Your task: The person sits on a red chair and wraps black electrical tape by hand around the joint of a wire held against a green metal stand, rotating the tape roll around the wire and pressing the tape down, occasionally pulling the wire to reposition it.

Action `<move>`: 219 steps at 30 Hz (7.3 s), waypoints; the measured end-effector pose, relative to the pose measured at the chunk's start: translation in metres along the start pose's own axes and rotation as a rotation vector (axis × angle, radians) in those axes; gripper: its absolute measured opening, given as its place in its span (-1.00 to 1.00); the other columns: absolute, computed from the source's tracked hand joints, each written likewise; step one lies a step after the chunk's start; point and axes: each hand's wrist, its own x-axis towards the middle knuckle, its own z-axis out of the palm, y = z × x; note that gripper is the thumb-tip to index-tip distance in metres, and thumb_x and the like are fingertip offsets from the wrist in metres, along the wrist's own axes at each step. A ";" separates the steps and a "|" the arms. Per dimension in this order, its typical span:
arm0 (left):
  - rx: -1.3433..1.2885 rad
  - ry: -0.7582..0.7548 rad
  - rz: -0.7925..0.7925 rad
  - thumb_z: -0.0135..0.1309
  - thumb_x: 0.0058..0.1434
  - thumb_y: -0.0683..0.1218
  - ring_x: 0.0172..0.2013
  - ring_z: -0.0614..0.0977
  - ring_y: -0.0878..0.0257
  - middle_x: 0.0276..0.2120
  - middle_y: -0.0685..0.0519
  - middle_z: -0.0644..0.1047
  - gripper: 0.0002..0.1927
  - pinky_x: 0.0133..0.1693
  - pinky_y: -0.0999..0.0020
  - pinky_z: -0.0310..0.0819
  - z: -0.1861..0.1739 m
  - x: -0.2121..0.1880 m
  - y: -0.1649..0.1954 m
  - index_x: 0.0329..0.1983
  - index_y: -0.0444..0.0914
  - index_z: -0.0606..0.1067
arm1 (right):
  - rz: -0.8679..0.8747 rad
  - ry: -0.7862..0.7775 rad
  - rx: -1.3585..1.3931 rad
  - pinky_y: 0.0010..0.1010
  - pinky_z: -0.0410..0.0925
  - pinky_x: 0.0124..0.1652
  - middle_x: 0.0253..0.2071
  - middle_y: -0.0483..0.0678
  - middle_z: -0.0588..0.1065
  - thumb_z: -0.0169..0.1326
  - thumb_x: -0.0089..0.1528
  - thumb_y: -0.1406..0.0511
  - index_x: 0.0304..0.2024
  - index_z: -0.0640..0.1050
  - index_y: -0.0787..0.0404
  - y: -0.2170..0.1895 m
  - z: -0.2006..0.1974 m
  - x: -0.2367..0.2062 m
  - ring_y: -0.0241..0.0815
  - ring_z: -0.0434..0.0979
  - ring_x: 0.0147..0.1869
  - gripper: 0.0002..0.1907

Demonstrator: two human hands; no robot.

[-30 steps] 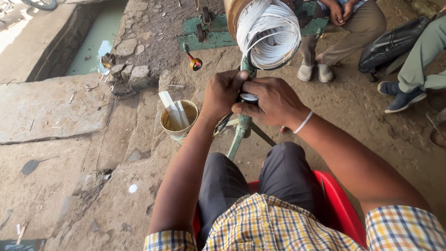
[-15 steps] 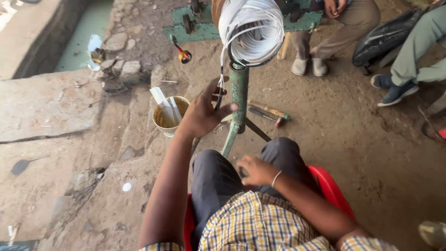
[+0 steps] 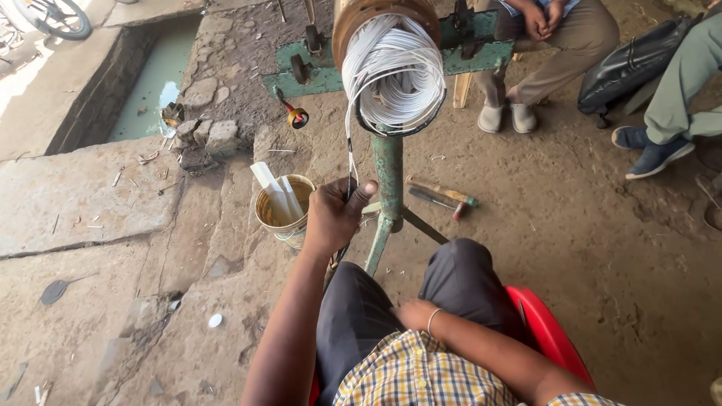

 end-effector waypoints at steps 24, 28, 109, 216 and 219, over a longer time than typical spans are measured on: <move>-0.484 -0.241 -0.177 -0.54 0.34 0.52 -0.40 0.66 0.29 -0.20 0.05 0.63 -0.04 -0.32 0.41 0.57 -0.036 -0.085 -0.063 0.41 -0.23 0.37 | 0.111 0.200 0.300 -0.13 0.39 0.08 0.11 0.13 0.43 0.28 0.11 0.20 0.17 0.43 0.12 0.010 0.026 0.013 0.13 0.49 0.15 -0.41; 0.170 0.158 0.142 0.17 0.23 0.19 -0.40 0.64 0.06 -0.26 -0.10 0.63 -0.24 -0.36 0.20 0.53 -0.024 -0.117 -0.039 0.40 -0.25 0.32 | 0.089 0.475 0.746 -0.38 0.47 0.02 -0.07 0.02 0.57 0.18 0.20 0.04 0.21 0.44 0.12 0.011 0.012 0.021 -0.15 0.61 -0.01 -0.42; -0.060 0.157 0.245 -0.11 0.49 -0.05 -0.50 0.60 -0.02 -0.49 -0.14 0.55 -0.76 -0.42 0.12 0.45 0.048 -0.082 -0.008 0.01 -0.34 0.35 | -0.682 0.499 1.734 -0.39 0.37 -0.05 -0.31 -0.14 0.40 -0.12 0.40 -0.09 -0.23 0.44 0.19 0.004 -0.184 -0.002 -0.26 0.44 -0.16 -0.51; 0.459 0.021 0.440 -0.11 0.38 -0.09 -0.36 0.63 -0.10 -0.23 -0.18 0.59 -0.70 -0.36 0.06 0.48 -0.036 -0.108 0.016 0.10 -0.33 0.41 | -0.745 0.675 -1.057 -0.34 0.32 -0.44 -0.57 -0.17 0.42 -0.10 0.33 0.10 -0.34 0.47 0.07 0.005 -0.217 -0.015 -0.23 0.51 -0.48 -0.74; 0.031 -0.174 0.138 -0.20 0.47 0.02 -0.46 0.61 0.15 -0.45 -0.03 0.56 -0.67 -0.33 0.21 0.49 -0.035 -0.102 0.014 0.01 -0.32 0.43 | -0.746 0.804 -1.030 -0.33 0.37 -0.12 -0.40 -0.17 0.42 -0.11 0.38 0.15 -0.22 0.48 0.09 0.005 -0.211 -0.021 -0.22 0.50 -0.21 -0.79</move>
